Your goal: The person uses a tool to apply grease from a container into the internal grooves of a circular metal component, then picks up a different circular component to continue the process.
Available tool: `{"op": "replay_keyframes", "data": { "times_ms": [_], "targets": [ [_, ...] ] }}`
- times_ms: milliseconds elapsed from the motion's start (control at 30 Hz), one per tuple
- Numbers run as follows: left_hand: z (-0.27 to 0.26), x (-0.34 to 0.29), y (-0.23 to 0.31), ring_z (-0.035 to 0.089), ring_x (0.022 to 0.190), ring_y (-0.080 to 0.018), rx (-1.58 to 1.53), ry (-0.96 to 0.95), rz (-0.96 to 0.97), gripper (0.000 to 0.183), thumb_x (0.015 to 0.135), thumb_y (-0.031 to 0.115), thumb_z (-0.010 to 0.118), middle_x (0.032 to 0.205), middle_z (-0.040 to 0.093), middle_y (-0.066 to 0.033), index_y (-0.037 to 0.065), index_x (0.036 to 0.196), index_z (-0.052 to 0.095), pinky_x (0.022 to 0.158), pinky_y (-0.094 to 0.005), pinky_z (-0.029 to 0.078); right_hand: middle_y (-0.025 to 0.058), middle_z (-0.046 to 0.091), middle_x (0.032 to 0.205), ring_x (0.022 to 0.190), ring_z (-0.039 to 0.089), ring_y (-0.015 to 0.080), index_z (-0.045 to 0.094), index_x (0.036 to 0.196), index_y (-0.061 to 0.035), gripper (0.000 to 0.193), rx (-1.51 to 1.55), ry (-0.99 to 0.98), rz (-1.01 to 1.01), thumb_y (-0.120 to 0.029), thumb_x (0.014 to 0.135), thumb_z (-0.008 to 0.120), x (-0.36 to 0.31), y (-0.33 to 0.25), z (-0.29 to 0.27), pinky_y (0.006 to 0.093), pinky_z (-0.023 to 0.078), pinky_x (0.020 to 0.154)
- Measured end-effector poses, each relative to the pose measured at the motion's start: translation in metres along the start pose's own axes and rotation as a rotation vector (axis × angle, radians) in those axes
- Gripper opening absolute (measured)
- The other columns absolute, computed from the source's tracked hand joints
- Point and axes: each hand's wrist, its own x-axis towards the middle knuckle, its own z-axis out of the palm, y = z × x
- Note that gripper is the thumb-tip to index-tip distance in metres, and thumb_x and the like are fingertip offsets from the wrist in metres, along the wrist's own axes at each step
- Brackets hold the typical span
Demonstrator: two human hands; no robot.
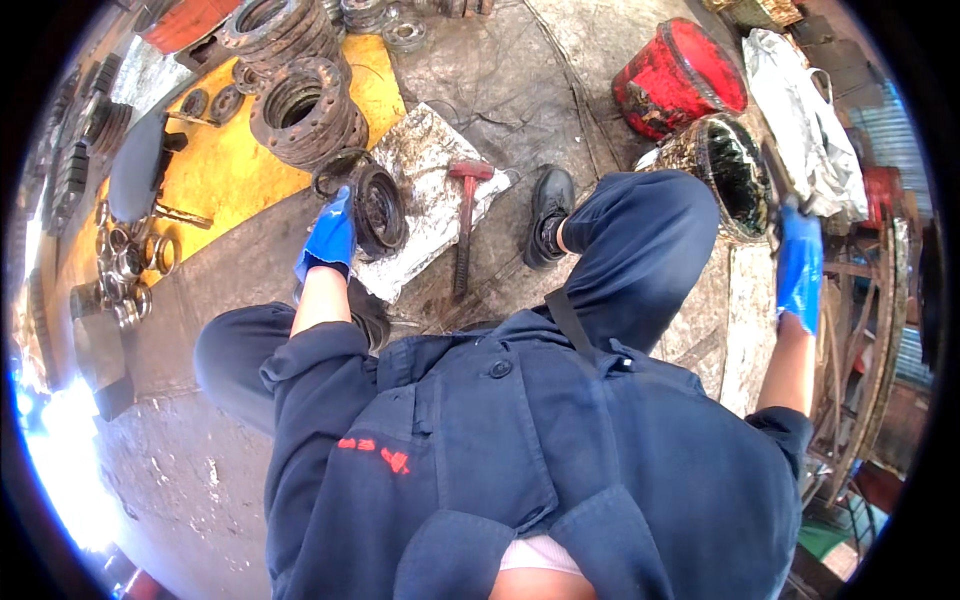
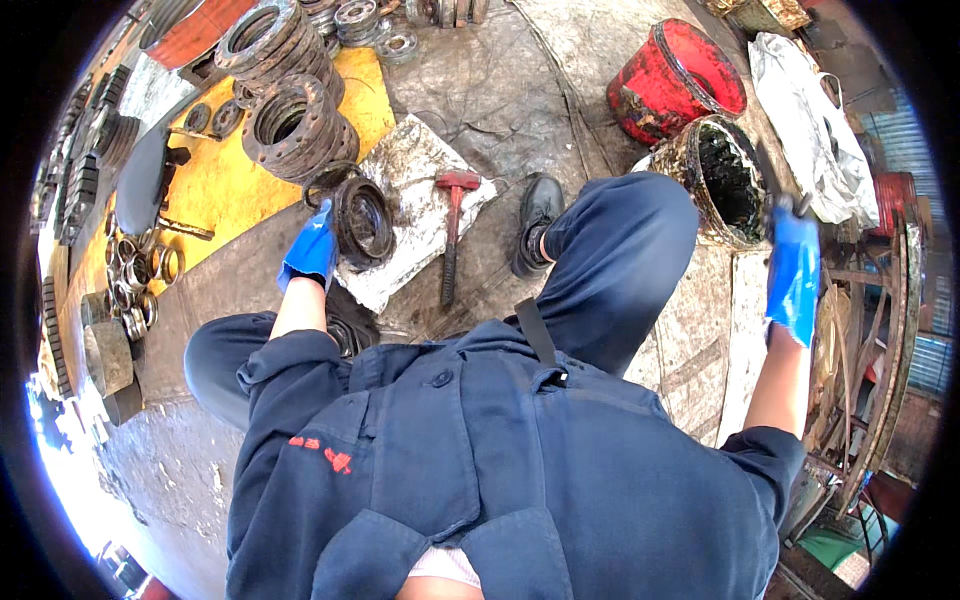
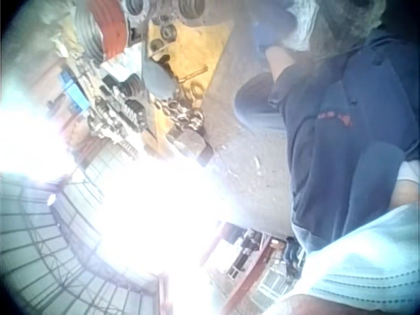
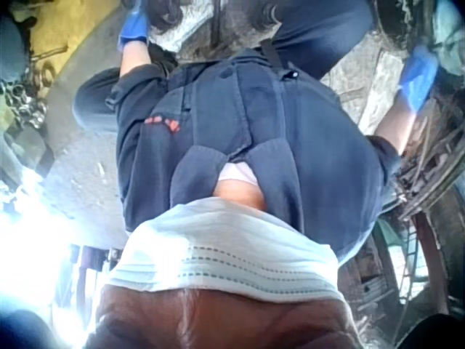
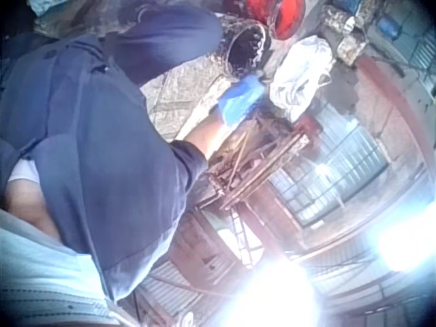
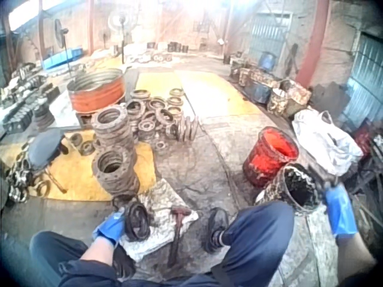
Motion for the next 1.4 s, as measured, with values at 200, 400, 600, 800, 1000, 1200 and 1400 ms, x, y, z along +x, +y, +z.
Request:
{"op": "replay_keyframes", "data": {
  "times_ms": [200,400,600,800,1000,1200,1400],
  "targets": [
    [-0.001,-0.006,-0.006,0.044,0.141,-0.0313,0.205,0.058,0.223,0.055,0.109,0.038,0.024,0.149,0.05,-0.0181,0.006,0.147,0.047,0.117,-0.0398,0.032,0.0219,0.071,0.103,0.098,0.068,0.0401,0.065,0.114,-0.0083,0.035,-0.592,0.113,-0.097,-0.031,0.1,0.043,-0.008,0.114,0.055,0.0485,0.053,0.081],
    [0.032,0.018,-0.02,0.057,0.117,-0.0243,-0.618,-0.091,-0.08,0.063,0.093,0.046,0.062,0.131,0.064,-0.0096,-0.002,0.134,0.06,0.104,-0.0363,0.042,0.0226,0.07,0.107,0.097,0.069,0.0419,0.059,0.123,-0.0101,0.033,-0.943,-0.038,-0.047,-0.026,0.101,0.04,-0.065,0.103,0.081,0.0565,0.053,0.081],
    [0.036,0.047,-0.047,0.057,0.124,-0.0252,-0.347,-0.084,-0.055,0.071,0.085,0.045,0.069,0.135,0.063,-0.015,0.001,0.139,0.057,0.105,-0.0387,0.044,0.0197,0.066,0.118,0.103,0.069,0.0335,0.032,0.153,-0.0117,0.05,-1.024,-0.229,0.115,-0.024,0.105,0.037,-0.104,0.091,0.071,0.0519,0.056,0.077],
    [0.038,0.032,-0.025,0.061,0.121,-0.0281,-0.298,-0.111,-0.103,0.063,0.087,0.048,0.066,0.129,0.067,-0.0151,0.002,0.129,0.065,0.102,-0.0395,0.045,0.0144,0.065,0.128,0.115,0.066,0.0328,0.038,0.15,-0.0185,0.045,-1.182,-0.301,0.0,-0.029,0.108,0.029,-0.155,0.077,0.03,0.051,0.054,0.09],
    [0.044,0.028,-0.027,0.063,0.103,-0.0218,-0.227,-0.144,0.107,0.049,0.09,0.041,0.064,0.116,0.07,-0.0127,0.001,0.118,0.07,0.093,-0.0358,0.048,0.0137,0.068,0.122,0.111,0.066,0.0356,0.059,0.129,-0.0217,0.036,-1.234,-0.225,-0.107,-0.013,0.095,0.049,-0.133,0.008,-0.017,0.0481,0.054,0.087],
    [0.027,-0.011,0.04,0.07,0.083,-0.0323,-0.173,-0.062,0.166,0.043,0.09,0.039,0.06,0.086,0.071,-0.0167,-0.001,0.103,0.07,0.074,-0.0422,0.054,0.0103,0.071,0.115,0.089,0.061,0.0091,0.055,0.14,-0.0085,0.038,-0.102,-0.212,-0.414,-0.007,0.102,0.051,-0.082,-0.116,0.027,0.0247,0.052,0.073],
    [0.072,0.025,-0.024,0.063,0.06,-0.02,-0.882,-0.294,-0.066,0.021,0.088,0.018,0.07,0.072,0.065,-0.0079,0.0,0.098,0.069,0.054,-0.0341,0.048,0.009,0.072,0.109,0.08,0.062,0.0087,0.057,0.136,-0.0032,0.034,0.607,-0.583,-0.586,-0.008,0.102,0.057,-0.149,-0.301,0.186,0.0253,0.053,0.07]
  ]
}}
